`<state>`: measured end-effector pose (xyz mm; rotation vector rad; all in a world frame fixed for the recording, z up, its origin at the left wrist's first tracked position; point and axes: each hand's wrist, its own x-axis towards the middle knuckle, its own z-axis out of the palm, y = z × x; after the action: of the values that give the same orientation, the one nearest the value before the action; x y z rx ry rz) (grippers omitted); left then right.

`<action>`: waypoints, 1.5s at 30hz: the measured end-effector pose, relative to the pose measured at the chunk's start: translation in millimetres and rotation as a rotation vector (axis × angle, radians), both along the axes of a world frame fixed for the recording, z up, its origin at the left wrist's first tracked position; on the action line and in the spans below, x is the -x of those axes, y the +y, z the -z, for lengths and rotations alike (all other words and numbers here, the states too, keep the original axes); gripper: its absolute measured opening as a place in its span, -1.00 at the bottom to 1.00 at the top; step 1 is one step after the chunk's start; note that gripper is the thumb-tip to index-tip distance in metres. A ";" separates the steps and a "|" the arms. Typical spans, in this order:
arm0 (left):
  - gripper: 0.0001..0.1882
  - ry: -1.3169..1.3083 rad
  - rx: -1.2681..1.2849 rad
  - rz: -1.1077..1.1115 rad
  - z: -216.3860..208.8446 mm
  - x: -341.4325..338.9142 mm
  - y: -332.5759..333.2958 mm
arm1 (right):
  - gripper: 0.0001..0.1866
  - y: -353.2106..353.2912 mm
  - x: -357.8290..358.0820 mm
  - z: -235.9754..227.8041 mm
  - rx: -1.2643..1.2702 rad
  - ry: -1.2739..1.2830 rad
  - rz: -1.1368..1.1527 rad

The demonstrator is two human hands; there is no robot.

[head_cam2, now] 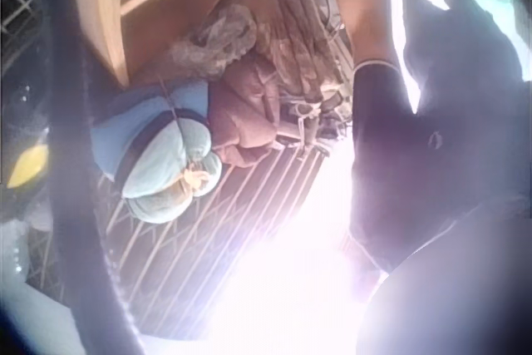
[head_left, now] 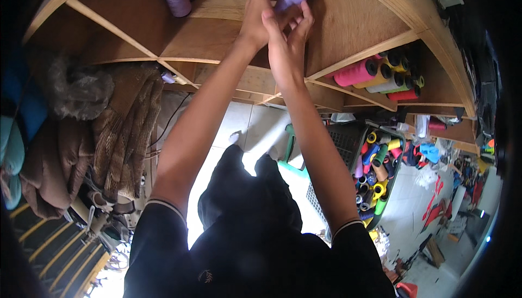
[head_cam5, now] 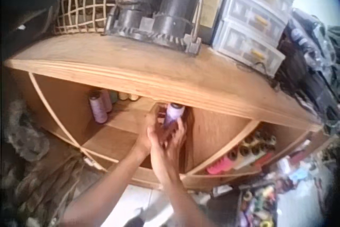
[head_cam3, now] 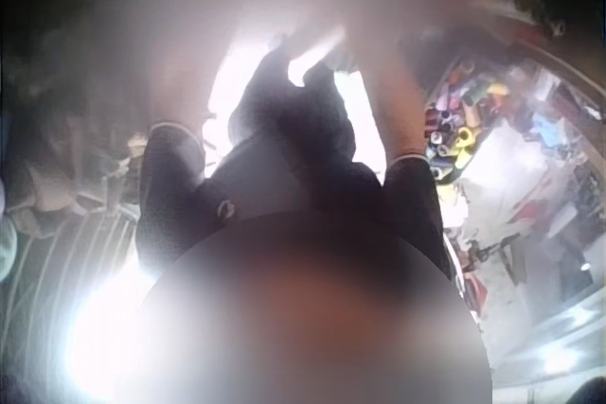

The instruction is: The person picks up thread spools from a black basket, briefly pulls thread from each, and places them into a wooden shelf. The person repeats this process with multiple spools of different colors, arranging them in the shelf compartments.

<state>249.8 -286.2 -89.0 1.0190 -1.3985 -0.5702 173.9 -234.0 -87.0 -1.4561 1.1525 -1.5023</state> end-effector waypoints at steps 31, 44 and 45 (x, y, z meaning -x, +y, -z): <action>-0.60 -0.183 -0.082 0.233 21.7 7.5 -90.1 | 0.17 -81.6 -8.7 27.5 -0.163 0.131 0.426; -0.63 -0.192 -0.107 0.237 24.9 -0.6 -91.9 | 0.04 -83.1 -5.9 15.2 -0.115 0.113 0.426; -0.63 -0.193 -0.111 0.235 25.2 -1.1 -92.0 | 0.04 -83.7 -5.8 14.5 -0.159 0.115 0.408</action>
<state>250.9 -378.2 -114.2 1.0251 -1.6864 -0.7437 179.7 -317.7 -101.5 -1.2633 1.6770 -1.5629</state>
